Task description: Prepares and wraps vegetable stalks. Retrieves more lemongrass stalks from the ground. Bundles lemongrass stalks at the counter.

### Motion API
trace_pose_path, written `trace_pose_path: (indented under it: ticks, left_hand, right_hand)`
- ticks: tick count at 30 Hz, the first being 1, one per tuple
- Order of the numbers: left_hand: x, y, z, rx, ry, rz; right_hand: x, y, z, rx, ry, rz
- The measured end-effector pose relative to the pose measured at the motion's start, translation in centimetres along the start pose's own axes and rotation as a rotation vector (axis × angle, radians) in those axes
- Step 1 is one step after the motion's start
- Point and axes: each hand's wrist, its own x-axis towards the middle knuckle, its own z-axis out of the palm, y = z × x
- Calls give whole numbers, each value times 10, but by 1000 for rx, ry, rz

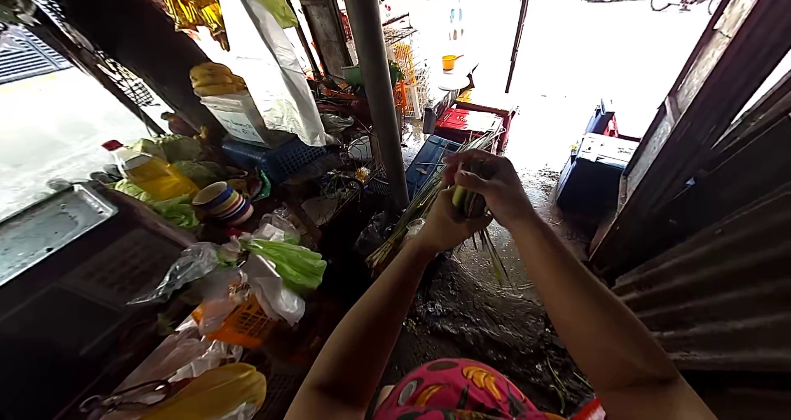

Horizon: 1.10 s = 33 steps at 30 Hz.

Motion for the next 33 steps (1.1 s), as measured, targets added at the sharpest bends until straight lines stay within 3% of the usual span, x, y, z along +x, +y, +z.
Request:
trace_pose_path:
  ticks: [2, 5, 8, 11, 15, 18, 22, 24, 27, 29, 33]
  left_hand:
    - [-2, 4, 3, 181, 51, 7]
    - [-5, 1, 1, 418, 81, 17]
    - [-8, -4, 4, 317, 92, 73]
    - [-12, -7, 6, 157, -4, 27]
    - [-11, -8, 2, 55, -7, -87]
    - [-14, -8, -6, -113, 49, -87]
    - [-18, -8, -17, -313, 138, -92]
    - [-19, -8, -21, -291, 166, -72]
    - [-23, -7, -28, -169, 200, -67]
    - [-23, -11, -28, -45, 214, -20]
    - [-23, -18, -26, 113, 186, -54]
  right_hand:
    - [-3, 1, 13, 7, 158, -50]
    - [-7, 3, 18, -78, 201, -102]
    - [-7, 1, 24, -64, 237, -51]
    - [-9, 6, 24, -63, 223, 20]
    - [-9, 9, 7, -194, 12, -7]
    - [-17, 21, -14, -151, -118, 150]
    - [-55, 69, -9, 130, -230, 416]
    - [-74, 78, -2, 275, -274, 536]
    - [-85, 77, 0, 311, -190, 663]
    - [-80, 69, -2, 171, -203, 692]
    - [-55, 41, -11, -592, -401, 562]
